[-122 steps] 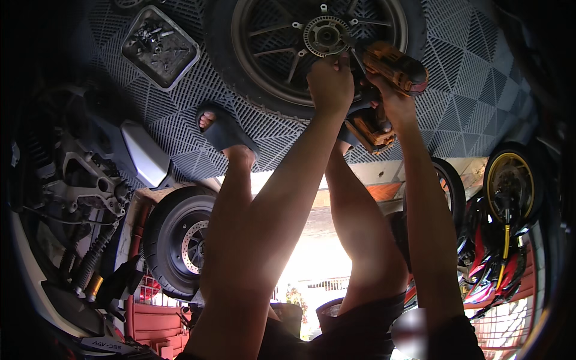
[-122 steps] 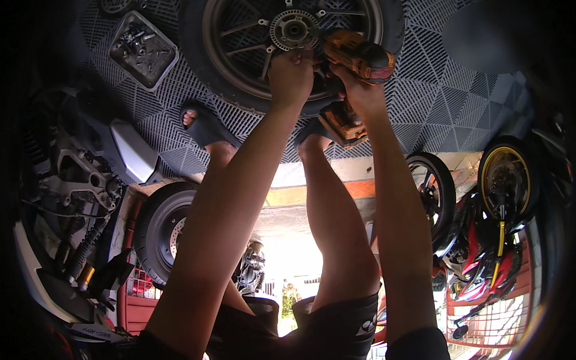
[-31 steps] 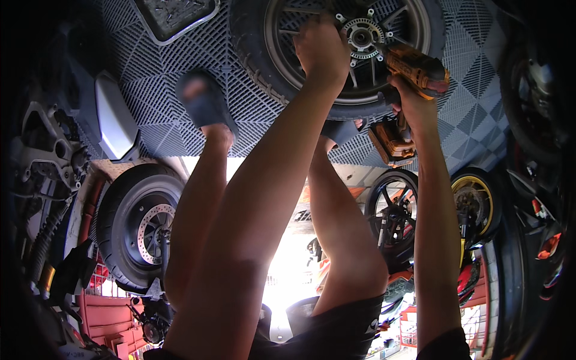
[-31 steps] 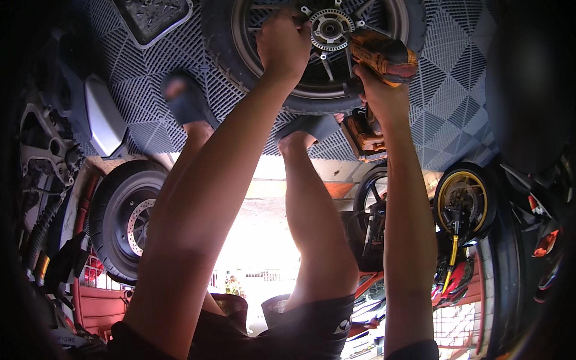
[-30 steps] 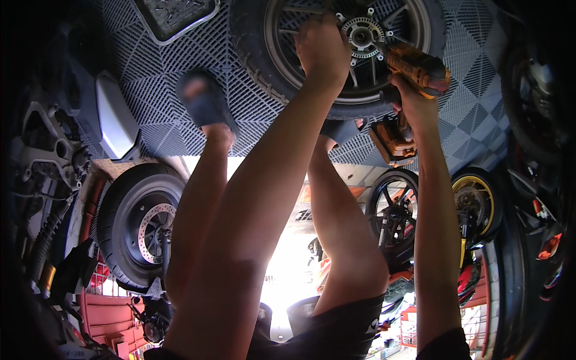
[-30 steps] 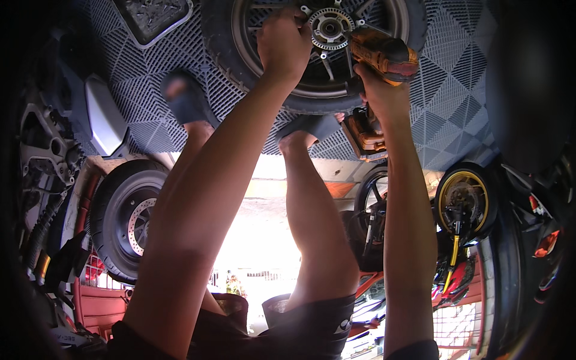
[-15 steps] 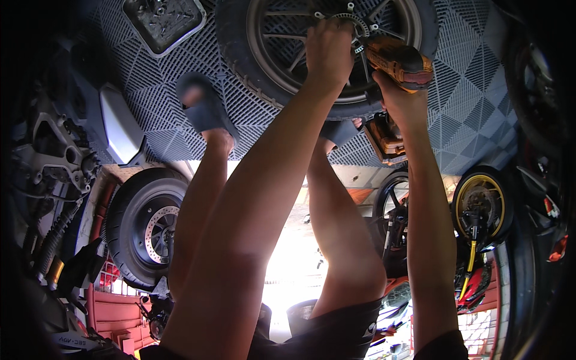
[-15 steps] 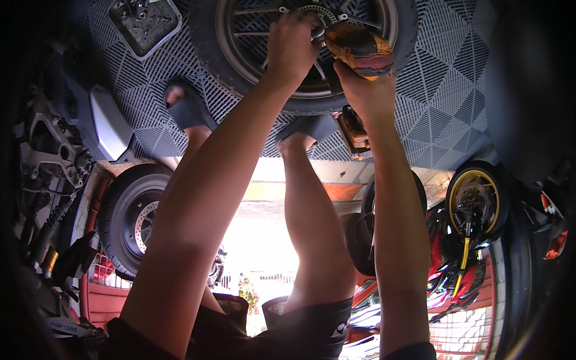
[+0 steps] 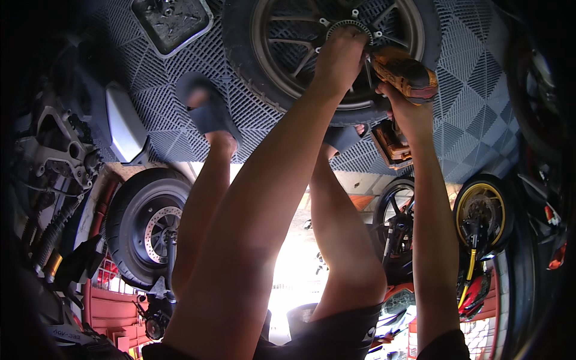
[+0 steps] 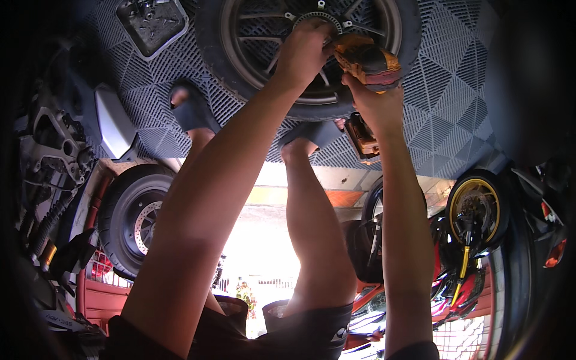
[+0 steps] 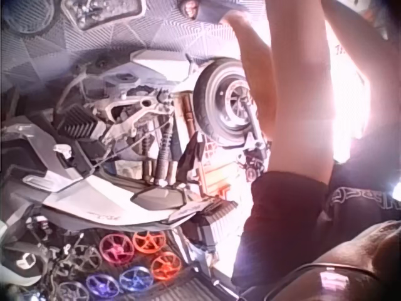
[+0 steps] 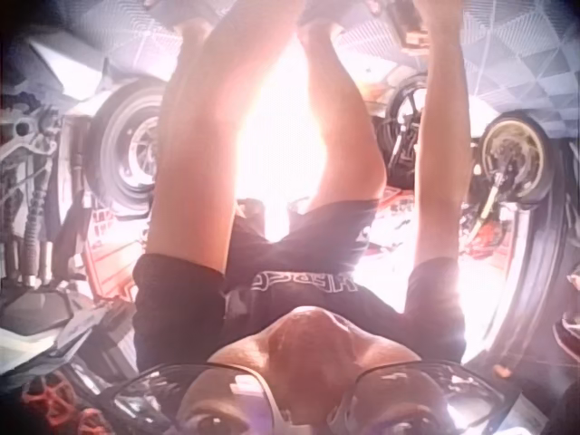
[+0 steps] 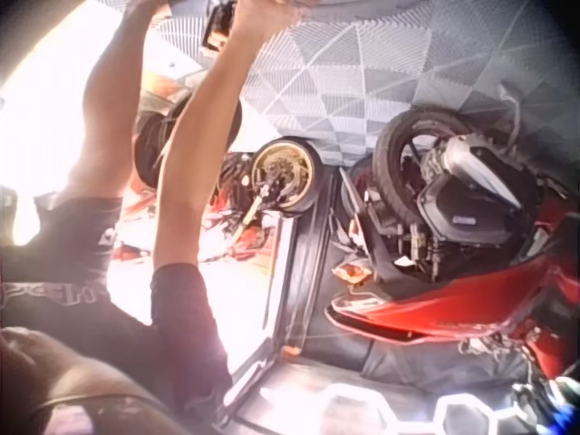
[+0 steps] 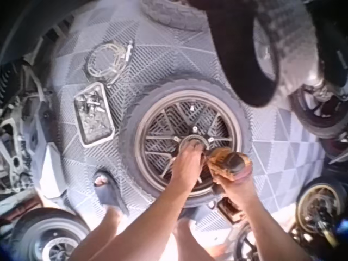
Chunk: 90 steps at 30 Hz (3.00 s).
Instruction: The person uses a power drill to remove bolts from a motorcycle wheel's brake disc. They then remove the disc and place it on the floor. The person continues to remove additional bolts from the wheel hub.
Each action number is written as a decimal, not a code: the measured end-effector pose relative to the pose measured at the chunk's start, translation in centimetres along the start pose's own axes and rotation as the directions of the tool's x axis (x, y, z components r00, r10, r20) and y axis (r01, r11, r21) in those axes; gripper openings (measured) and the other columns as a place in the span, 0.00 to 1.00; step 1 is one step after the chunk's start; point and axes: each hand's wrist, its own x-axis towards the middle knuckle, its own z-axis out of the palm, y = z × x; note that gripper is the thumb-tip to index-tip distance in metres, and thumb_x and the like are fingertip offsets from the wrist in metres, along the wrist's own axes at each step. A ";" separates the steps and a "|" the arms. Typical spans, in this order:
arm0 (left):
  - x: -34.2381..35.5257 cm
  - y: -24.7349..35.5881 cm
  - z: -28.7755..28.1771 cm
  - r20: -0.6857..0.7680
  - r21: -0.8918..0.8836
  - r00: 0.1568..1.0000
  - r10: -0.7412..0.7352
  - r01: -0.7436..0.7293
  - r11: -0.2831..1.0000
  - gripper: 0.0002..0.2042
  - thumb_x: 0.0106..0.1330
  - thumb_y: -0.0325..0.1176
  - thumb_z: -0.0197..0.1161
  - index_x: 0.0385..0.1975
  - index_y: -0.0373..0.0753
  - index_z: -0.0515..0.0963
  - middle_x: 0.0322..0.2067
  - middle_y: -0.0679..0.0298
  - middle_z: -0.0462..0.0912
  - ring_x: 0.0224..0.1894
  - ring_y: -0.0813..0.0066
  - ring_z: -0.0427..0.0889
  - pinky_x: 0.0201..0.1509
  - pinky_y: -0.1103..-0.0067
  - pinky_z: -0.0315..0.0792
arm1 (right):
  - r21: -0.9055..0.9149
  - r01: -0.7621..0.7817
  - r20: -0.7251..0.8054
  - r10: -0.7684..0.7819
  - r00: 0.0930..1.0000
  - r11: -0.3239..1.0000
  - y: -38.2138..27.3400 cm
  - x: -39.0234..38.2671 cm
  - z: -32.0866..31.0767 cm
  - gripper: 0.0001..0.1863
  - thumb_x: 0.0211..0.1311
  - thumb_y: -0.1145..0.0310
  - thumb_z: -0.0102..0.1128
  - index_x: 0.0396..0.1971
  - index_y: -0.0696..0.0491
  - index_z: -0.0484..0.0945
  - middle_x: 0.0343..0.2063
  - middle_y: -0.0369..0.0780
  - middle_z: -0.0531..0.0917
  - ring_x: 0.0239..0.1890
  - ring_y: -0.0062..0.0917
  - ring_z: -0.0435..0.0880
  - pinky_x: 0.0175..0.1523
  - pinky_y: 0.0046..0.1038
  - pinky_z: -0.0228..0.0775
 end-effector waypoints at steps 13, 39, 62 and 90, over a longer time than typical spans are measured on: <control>1.6 0.0 0.0 -0.108 0.208 0.992 0.072 -0.048 0.977 0.07 0.61 0.27 0.65 0.37 0.33 0.78 0.37 0.55 0.82 0.44 0.57 0.82 0.49 0.70 0.78 | 0.182 -0.177 -0.062 0.191 0.980 0.967 -3.6 -2.2 -2.1 0.11 0.59 0.70 0.65 0.41 0.56 0.81 0.31 0.36 0.86 0.23 0.14 0.79 0.21 0.17 0.66; -0.9 -3.3 -5.9 0.045 -0.218 0.883 -0.468 0.466 0.857 0.09 0.67 0.32 0.64 0.37 0.31 0.82 0.33 0.52 0.87 0.37 0.60 0.88 0.41 0.71 0.79 | 0.328 -0.157 0.041 0.152 0.988 0.932 -3.0 1.5 1.8 0.11 0.55 0.74 0.66 0.38 0.59 0.81 0.27 0.38 0.85 0.16 0.15 0.75 0.17 0.19 0.64; 0.0 -2.9 -2.9 0.158 -0.233 0.692 -0.705 0.719 0.654 0.07 0.62 0.35 0.70 0.38 0.44 0.85 0.34 0.64 0.89 0.41 0.66 0.88 0.49 0.71 0.78 | 0.244 -0.217 0.137 0.188 0.973 0.945 -4.0 2.6 0.5 0.10 0.56 0.75 0.64 0.39 0.58 0.81 0.25 0.36 0.84 0.15 0.14 0.74 0.17 0.19 0.63; -0.2 -2.7 -3.0 0.067 -0.170 0.726 -0.685 0.684 0.709 0.07 0.61 0.36 0.69 0.37 0.45 0.86 0.34 0.65 0.89 0.39 0.66 0.88 0.47 0.72 0.77 | -0.131 0.163 0.079 -0.153 0.985 0.978 -2.7 2.9 2.1 0.12 0.56 0.70 0.73 0.38 0.56 0.81 0.27 0.35 0.86 0.17 0.13 0.73 0.19 0.18 0.64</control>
